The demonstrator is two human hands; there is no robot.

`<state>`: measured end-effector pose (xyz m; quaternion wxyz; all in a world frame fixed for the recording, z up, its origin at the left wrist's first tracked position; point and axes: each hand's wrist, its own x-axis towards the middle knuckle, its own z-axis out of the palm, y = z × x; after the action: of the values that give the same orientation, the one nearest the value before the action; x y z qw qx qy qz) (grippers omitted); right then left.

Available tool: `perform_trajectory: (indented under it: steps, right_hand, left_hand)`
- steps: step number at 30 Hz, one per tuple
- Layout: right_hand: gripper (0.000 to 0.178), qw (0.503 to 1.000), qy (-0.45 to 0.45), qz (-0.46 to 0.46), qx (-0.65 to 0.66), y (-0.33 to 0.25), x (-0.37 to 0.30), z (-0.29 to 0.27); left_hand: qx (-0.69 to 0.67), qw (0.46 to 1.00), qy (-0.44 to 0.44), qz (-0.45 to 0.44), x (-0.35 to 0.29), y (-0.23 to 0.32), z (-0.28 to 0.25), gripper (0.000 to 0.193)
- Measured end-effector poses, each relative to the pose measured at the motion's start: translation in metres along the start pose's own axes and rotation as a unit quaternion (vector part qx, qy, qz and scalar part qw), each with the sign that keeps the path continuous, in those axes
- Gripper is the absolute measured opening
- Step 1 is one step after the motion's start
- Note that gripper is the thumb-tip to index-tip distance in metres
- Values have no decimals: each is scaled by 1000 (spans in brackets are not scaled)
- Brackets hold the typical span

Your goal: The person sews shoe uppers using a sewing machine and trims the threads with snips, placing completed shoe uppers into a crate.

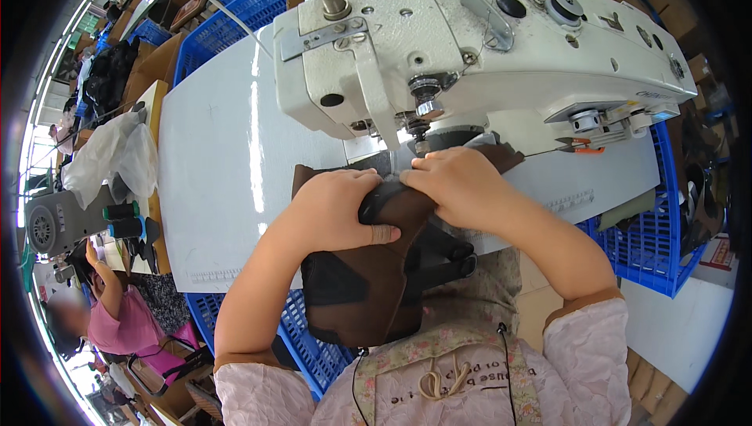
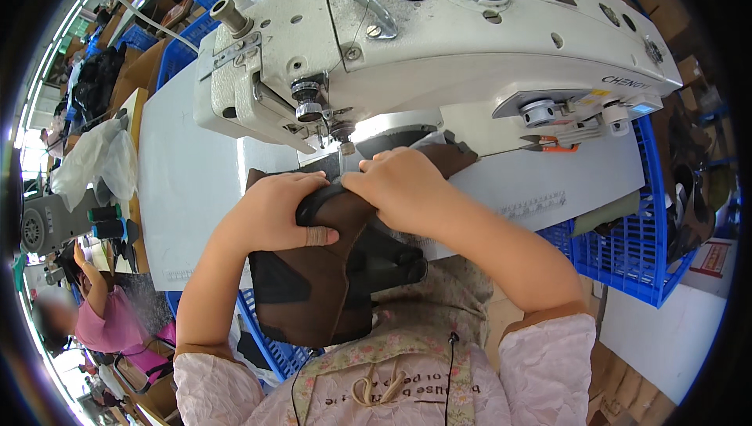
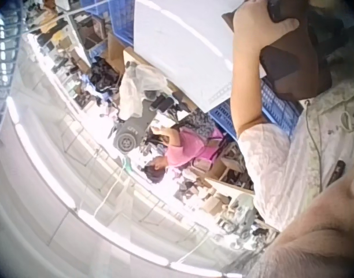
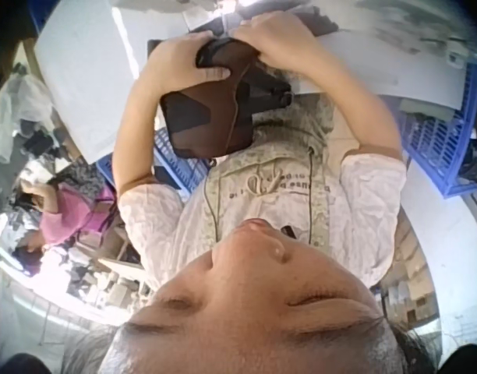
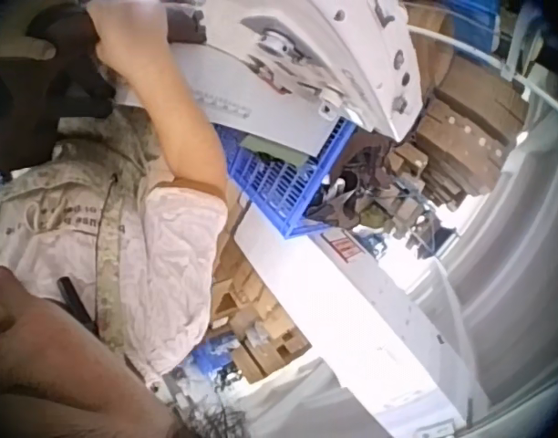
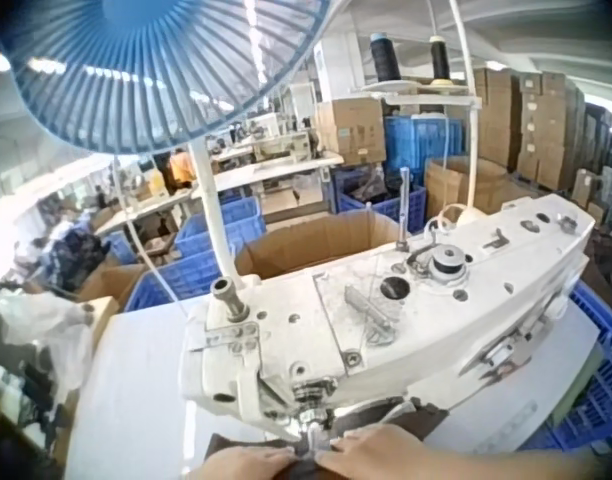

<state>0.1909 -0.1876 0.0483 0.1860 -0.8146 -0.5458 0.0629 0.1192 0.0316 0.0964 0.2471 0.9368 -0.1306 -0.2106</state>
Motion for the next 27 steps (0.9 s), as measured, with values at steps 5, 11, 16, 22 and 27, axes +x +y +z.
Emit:
perform_trajectory:
  steps: [5, 11, 16, 22, 27]
  right_hand:
    - [31, 1000, -16, 4, 8, 7, 15, -10]
    - [33, 1000, -23, 3, 5, 10, 18, -17]
    - [34, 1000, -10, -7, 13, 13, 20, -14]
    - [35, 1000, -15, -4, -4, 13, 23, -19]
    - [18, 999, -29, 12, -42, 17, 24, -21]
  left_hand:
    - [3, 1000, 0, -25, 6, -4, -5, 76]
    - [-15, 1000, 0, -16, 11, -7, -8, 68]
    - [-24, 1000, 14, 2, 13, -11, -6, 66]
    - [-21, 999, 9, -22, 16, -8, -10, 64]
    - [-47, 998, 36, 4, 22, -13, -9, 53]
